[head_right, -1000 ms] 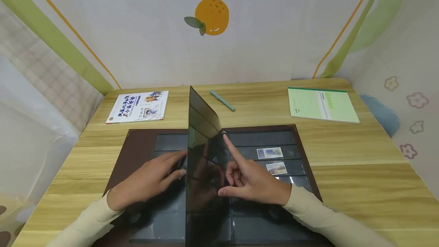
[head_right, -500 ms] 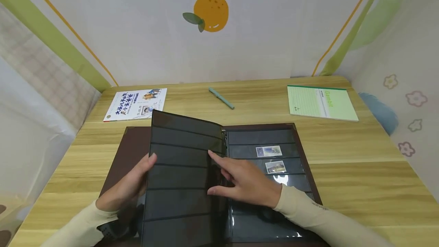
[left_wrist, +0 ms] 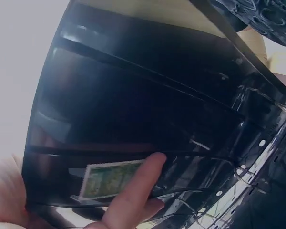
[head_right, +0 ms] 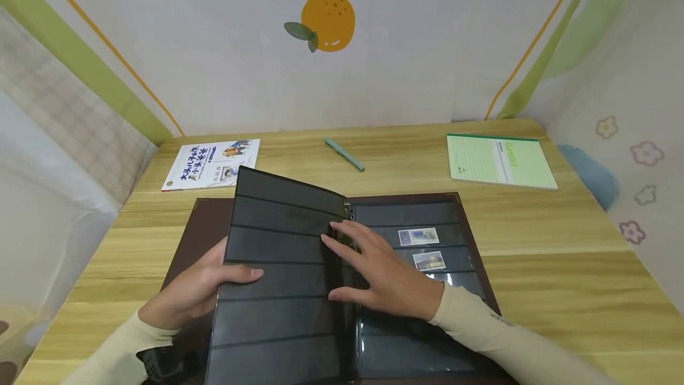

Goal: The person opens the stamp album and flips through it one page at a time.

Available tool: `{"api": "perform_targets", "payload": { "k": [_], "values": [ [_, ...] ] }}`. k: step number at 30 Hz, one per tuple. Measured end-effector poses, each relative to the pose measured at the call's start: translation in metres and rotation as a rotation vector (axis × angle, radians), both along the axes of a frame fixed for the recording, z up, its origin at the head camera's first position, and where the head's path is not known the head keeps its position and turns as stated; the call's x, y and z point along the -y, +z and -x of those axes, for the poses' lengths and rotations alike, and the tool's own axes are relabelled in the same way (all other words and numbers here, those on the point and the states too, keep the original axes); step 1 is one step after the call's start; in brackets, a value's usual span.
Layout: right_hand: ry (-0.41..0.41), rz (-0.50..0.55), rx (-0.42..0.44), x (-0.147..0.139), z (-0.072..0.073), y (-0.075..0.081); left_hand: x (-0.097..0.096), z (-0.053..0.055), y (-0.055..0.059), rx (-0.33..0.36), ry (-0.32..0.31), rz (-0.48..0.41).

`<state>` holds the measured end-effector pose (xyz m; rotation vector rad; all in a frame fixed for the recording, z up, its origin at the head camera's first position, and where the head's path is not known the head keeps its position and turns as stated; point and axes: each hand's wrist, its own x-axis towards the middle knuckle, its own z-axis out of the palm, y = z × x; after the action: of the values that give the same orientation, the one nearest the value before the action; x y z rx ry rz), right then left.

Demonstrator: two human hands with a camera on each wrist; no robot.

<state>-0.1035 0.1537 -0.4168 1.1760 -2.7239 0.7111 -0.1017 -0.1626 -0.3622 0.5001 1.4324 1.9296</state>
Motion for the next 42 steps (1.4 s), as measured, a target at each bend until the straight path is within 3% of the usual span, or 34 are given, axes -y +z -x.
{"api": "perform_targets", "payload": {
  "k": [5, 9, 16, 22, 29, 36, 42],
  "values": [
    [-0.071, -0.188, 0.059, -0.031, 0.008, -0.001, 0.004, 0.003, 0.001, 0.061, -0.011, 0.031],
    [-0.159, -0.255, 0.11, -0.06, 0.015, -0.008, 0.008, 0.004, 0.002, 0.107, 0.003, 0.045],
    [-0.244, -0.241, 0.233, -0.092, 0.019, -0.014, 0.018, 0.003, -0.001, 0.184, 0.046, 0.031],
    [-0.271, -0.226, 0.257, -0.101, 0.018, -0.013, 0.026, 0.009, -0.011, 0.141, 0.111, 0.142],
    [-0.287, -0.209, 0.296, -0.102, 0.017, -0.013, 0.045, 0.024, -0.028, 0.144, 0.033, 0.099],
    [-0.297, -0.188, 0.33, -0.105, 0.016, -0.014, 0.064, 0.041, -0.041, 0.164, 0.031, 0.103],
    [-0.285, -0.178, 0.344, -0.106, 0.018, -0.014, 0.071, 0.045, -0.046, 0.181, -0.024, 0.083]
  ]
}}
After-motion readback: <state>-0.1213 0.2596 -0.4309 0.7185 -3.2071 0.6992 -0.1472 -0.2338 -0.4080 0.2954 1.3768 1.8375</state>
